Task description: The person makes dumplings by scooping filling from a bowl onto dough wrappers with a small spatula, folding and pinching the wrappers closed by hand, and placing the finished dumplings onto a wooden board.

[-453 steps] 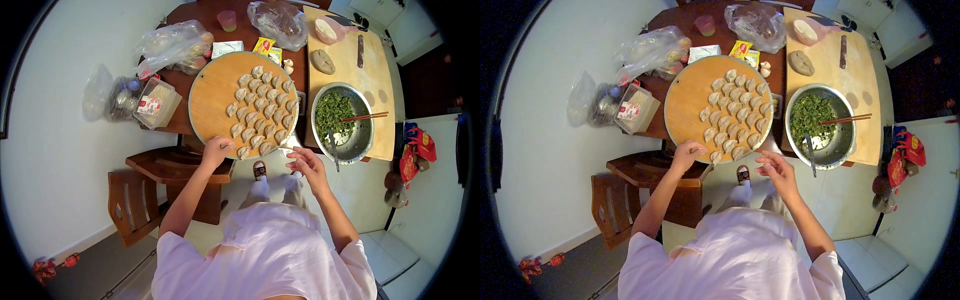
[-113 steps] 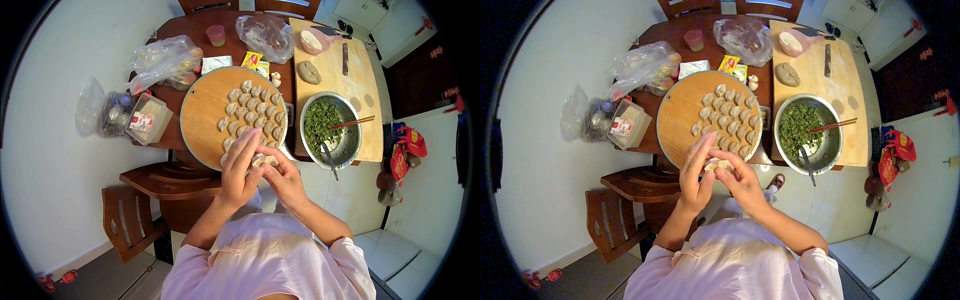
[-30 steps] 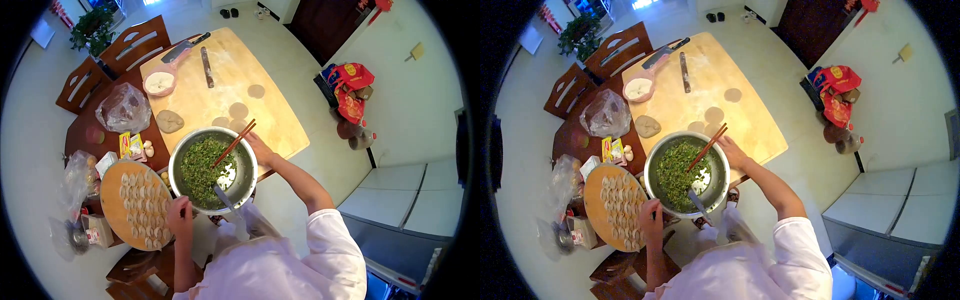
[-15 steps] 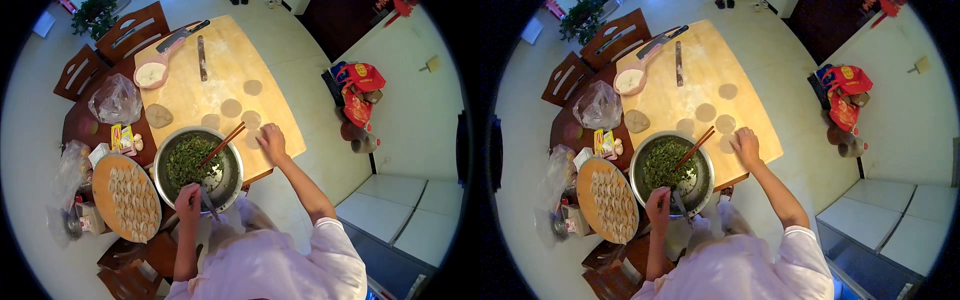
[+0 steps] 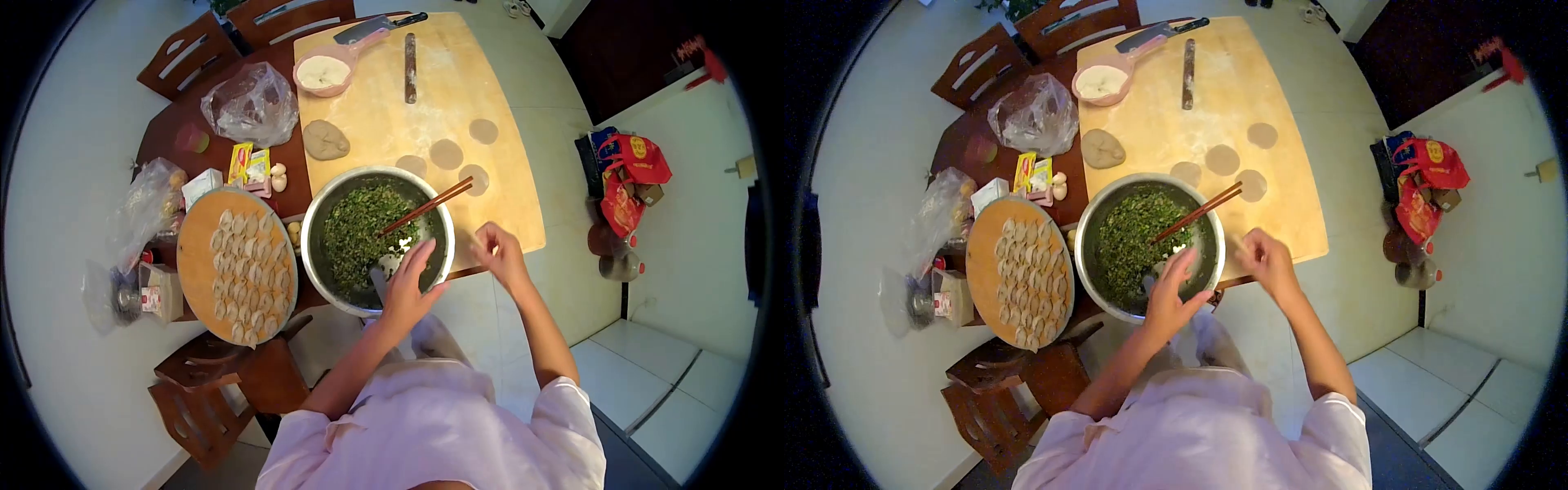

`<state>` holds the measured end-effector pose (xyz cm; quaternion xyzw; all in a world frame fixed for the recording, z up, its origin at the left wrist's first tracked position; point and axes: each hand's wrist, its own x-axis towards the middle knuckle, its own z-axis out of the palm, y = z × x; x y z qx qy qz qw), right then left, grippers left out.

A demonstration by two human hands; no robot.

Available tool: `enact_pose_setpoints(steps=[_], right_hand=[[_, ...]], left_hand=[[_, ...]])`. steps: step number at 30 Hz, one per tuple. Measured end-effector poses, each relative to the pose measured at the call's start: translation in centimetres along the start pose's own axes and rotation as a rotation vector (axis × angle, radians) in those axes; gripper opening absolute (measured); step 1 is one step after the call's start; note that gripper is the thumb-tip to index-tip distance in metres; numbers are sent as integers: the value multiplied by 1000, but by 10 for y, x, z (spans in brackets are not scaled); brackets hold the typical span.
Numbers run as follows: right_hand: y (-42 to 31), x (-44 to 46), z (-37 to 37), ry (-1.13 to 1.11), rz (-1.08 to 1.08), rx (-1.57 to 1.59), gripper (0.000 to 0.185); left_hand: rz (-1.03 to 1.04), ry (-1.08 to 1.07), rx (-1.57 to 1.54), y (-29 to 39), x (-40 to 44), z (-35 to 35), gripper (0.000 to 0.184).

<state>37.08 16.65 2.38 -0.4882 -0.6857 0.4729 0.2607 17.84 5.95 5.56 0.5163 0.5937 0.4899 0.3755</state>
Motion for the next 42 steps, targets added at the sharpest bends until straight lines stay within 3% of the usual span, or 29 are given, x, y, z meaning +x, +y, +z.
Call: enact_pose_setpoints(steps=[1, 4, 5, 7, 10, 11, 14, 22, 27, 30, 36, 42], right_hand=[[-24, -14, 7, -76, 36, 89, 17], [-75, -43, 34, -221, 24, 221, 13], [-81, -50, 43, -229, 21, 193, 14], [-99, -64, 62, -118, -12, 50, 21], [-94, -93, 92, -18, -337, -514, 33], [-96, -105, 104, -112, -271, -532, 48], [-95, -128, 141, -372, -28, -693, 50], [-80, -100, 173, -57, -153, -910, 22], [-76, -102, 161, -32, -102, -877, 10], [-69, -111, 165, -66, -8, -832, 10], [-66, -111, 183, -9, 48, -507, 15], [-50, -125, 186, 14, 90, -97, 16]], left_hand=[[-49, 47, -112, -6, -1, 4, 62], [-501, -415, -731, -38, -13, -20, 53], [-436, -417, -492, -43, -22, -30, 40], [-486, -327, -424, -37, -42, -54, 33], [-526, -163, -459, -49, -79, -92, 30], [-529, -112, -489, -55, -91, -106, 32], [-562, 6, -697, -63, -114, -145, 38], [-630, 109, -902, -63, -121, -189, 43], [-681, 96, -946, -75, -125, -186, 29], [-670, 155, -948, -85, -128, -185, 31], [-692, 349, -887, -82, -123, -190, 32], [-588, 311, -805, -80, -114, -201, 23]])
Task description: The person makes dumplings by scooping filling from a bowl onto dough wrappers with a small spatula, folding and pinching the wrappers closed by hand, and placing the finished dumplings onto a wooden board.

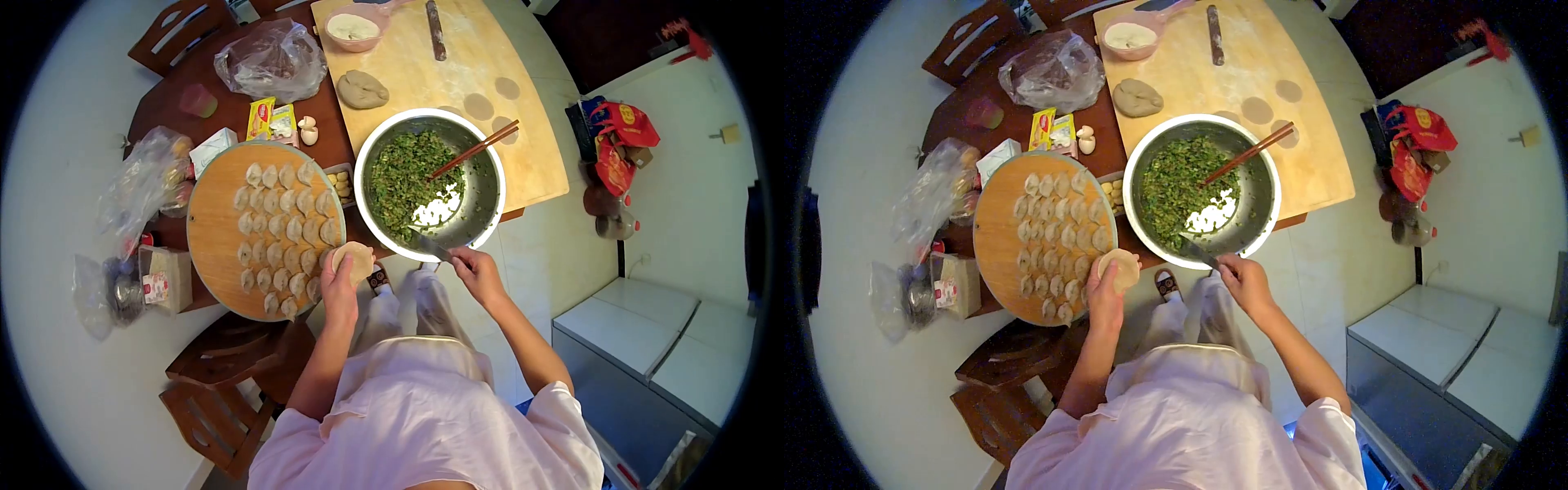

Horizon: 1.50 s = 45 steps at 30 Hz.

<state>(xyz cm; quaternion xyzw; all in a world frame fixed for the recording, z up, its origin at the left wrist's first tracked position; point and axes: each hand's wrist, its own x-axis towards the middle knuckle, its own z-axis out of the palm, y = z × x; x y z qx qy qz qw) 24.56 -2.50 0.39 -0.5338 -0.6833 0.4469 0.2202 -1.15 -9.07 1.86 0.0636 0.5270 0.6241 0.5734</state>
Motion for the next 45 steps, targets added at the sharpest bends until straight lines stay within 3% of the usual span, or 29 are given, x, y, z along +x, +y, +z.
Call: enact_pose_setpoints(steps=[6, 9, 12, 15, 19, 22, 26, 32, 35, 39, 45], right_hand=[[-17, 6, -16, -173, 515, 656, 18], [-28, 8, -27, -138, 570, 714, 20], [-45, 5, -42, -77, 512, 725, 21], [-63, -1, -53, 10, 428, 706, 21], [-61, -12, -53, 207, 88, 353, 23], [-67, -15, -61, 318, -205, -107, 30], [-54, -20, -57, 400, -341, -315, 45], [-32, -27, -47, 301, -357, -358, 53], [-33, -27, -50, 336, -406, -462, 52], [-37, -27, -57, 407, -437, -290, 48], [-42, -13, -51, 347, -601, -354, 50]], left_hand=[[29, 91, -18, 3, 10, 7, 21], [37, 160, -87, 8, 21, 30, 25], [41, 138, -240, -10, 45, 50, 29], [-119, 49, -380, -18, 62, 86, 34], [-233, -67, -470, -14, 59, 134, 40], [-255, -133, -457, -19, 56, 147, 41], [-277, -153, -421, -17, 50, 156, 43], [-406, -96, -503, -18, 57, 154, 42], [-397, -73, -517, -18, 62, 149, 42], [-355, -54, -546, -14, 67, 141, 43], [-313, -115, -470, -3, 57, 141, 45]])
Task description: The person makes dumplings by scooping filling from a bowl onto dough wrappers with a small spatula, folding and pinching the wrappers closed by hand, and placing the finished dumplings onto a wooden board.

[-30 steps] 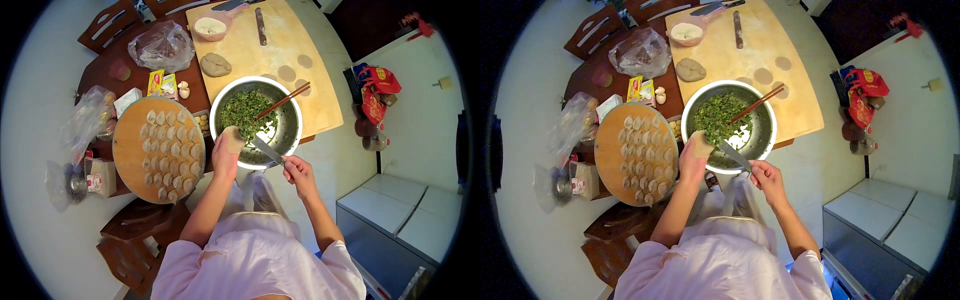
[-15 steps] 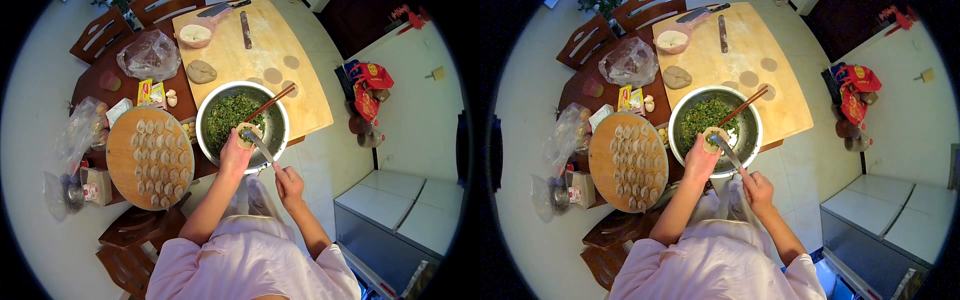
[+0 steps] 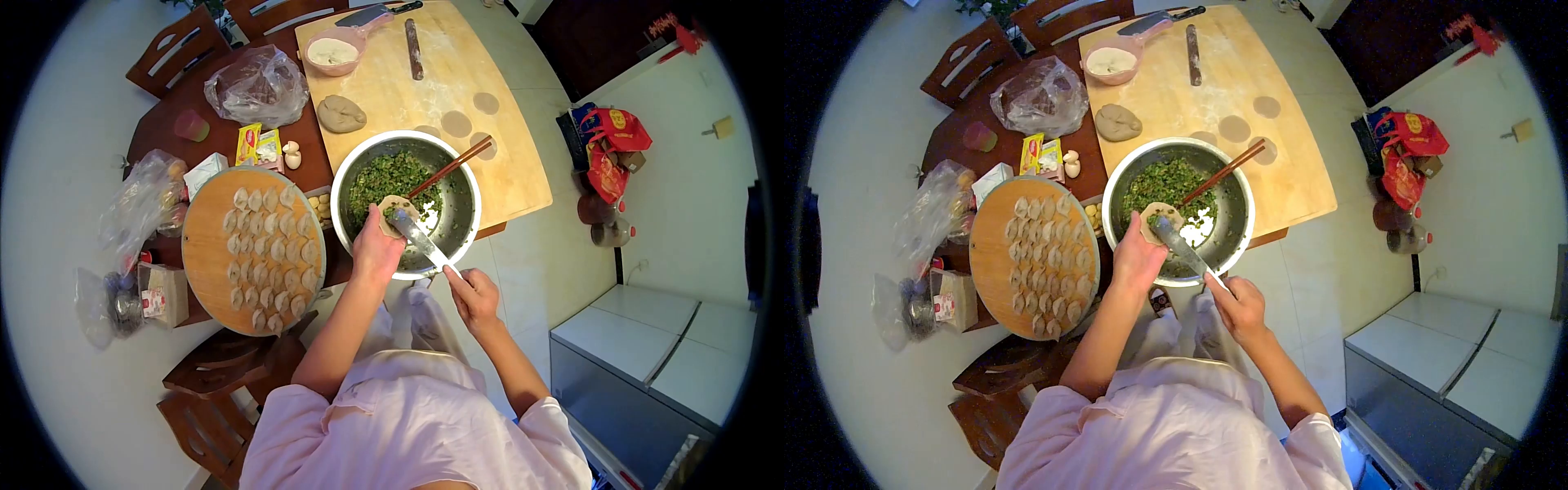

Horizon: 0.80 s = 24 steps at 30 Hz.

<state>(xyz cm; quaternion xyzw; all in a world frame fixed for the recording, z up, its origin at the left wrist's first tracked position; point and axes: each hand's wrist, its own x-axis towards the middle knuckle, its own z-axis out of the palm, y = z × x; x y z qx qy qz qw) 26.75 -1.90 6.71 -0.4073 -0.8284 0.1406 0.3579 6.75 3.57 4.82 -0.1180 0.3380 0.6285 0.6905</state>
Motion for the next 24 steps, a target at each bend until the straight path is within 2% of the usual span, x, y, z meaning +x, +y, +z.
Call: enact_pose_setpoints(steps=[6, 12, 15, 17, 18, 19, 21, 24], right_hand=[[-4, -7, -2, 4, 157, 66, 48], [8, -5, 6, -24, 87, 43, 47], [6, -9, 8, -21, 166, 41, 46], [18, -32, 31, -115, 283, 123, 45], [16, -34, 37, -162, 342, 163, 44], [15, -35, 43, -146, 303, 81, 42], [8, -29, 59, -115, 222, -83, 39], [-5, -22, 73, -246, 266, -255, 36]], left_hand=[[20, 12, -47, 13, -10, -9, 46], [-15, -43, -20, 19, -18, -25, 46], [107, 34, 45, 30, -11, -54, 42], [213, 79, 156, 38, -22, -62, 39], [182, 107, 23, 44, -26, -61, 39], [152, 133, -110, 47, -30, -58, 39], [155, 96, -52, 47, -39, -55, 43], [103, 32, -23, 45, -50, -57, 46]])
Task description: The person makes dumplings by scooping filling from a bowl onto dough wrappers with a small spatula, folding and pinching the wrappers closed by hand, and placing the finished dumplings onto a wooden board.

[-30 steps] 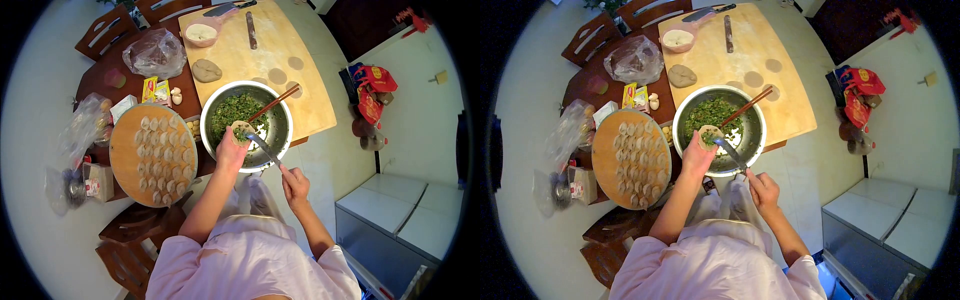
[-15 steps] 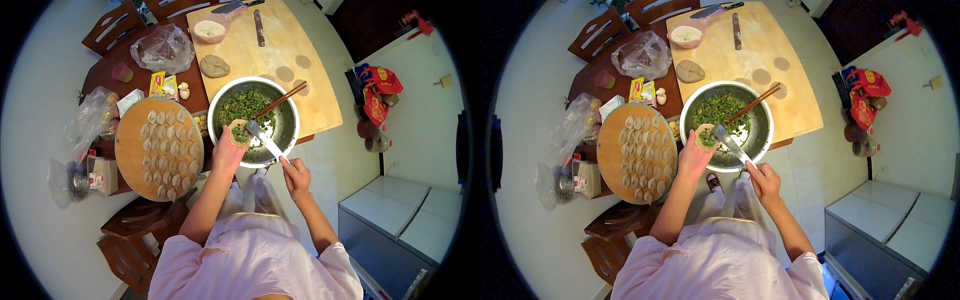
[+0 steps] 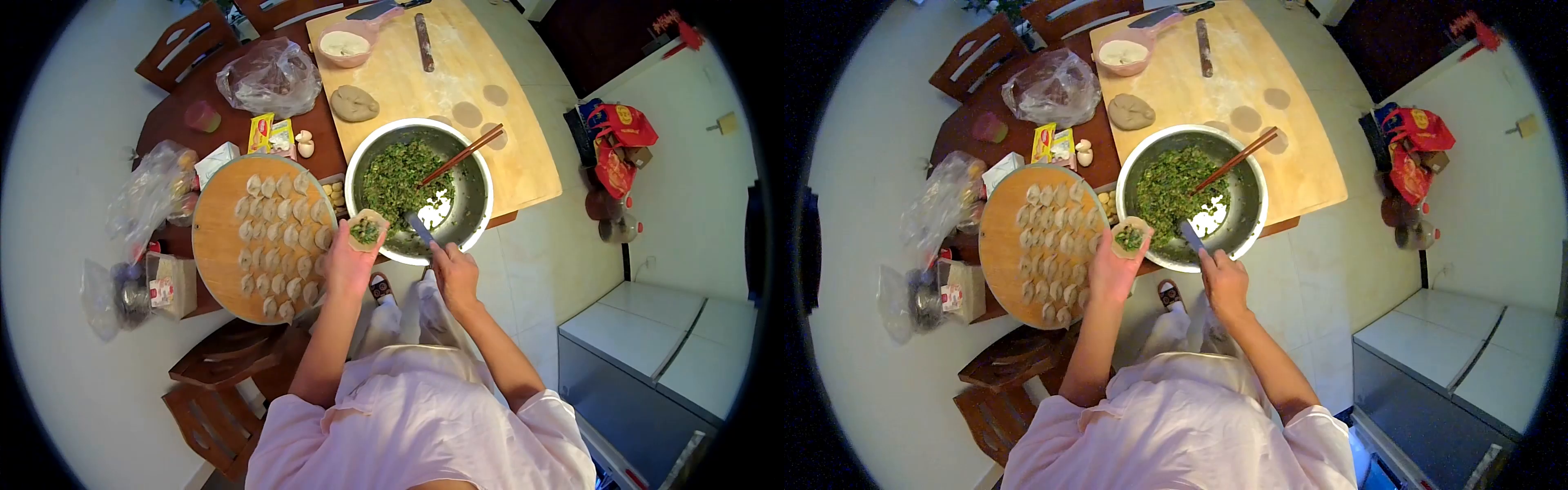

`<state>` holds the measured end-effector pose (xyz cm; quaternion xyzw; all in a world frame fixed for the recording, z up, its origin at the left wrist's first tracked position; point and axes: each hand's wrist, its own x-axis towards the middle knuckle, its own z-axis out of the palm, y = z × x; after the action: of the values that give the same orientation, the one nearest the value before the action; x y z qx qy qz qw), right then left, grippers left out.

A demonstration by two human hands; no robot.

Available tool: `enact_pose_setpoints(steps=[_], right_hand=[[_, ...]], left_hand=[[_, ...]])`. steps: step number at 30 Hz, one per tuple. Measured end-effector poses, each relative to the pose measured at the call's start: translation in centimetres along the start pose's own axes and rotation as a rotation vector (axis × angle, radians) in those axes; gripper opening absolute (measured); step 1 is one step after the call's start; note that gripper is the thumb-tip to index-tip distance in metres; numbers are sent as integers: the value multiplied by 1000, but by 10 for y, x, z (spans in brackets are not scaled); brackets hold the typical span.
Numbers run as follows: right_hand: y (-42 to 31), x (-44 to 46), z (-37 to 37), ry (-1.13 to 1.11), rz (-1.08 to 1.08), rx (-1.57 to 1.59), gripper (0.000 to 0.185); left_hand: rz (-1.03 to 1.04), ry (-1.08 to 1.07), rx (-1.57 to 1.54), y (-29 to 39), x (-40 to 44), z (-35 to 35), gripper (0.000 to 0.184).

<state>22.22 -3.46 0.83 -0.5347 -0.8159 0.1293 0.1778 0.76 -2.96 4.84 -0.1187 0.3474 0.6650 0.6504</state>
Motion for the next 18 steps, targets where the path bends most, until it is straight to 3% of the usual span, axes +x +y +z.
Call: enact_pose_setpoints(steps=[4, 10, 18], right_hand=[[-20, 4, -7, 14, -30, -88, 31], [-46, 8, -63, 285, -397, 237, 27], [-53, 28, -82, 221, -657, 247, 16]], left_hand=[[-60, -111, 80, -8, -18, 5, 50], [-144, -282, 169, -13, -53, 14, 50], [-212, -364, 119, -12, -71, 14, 39]])
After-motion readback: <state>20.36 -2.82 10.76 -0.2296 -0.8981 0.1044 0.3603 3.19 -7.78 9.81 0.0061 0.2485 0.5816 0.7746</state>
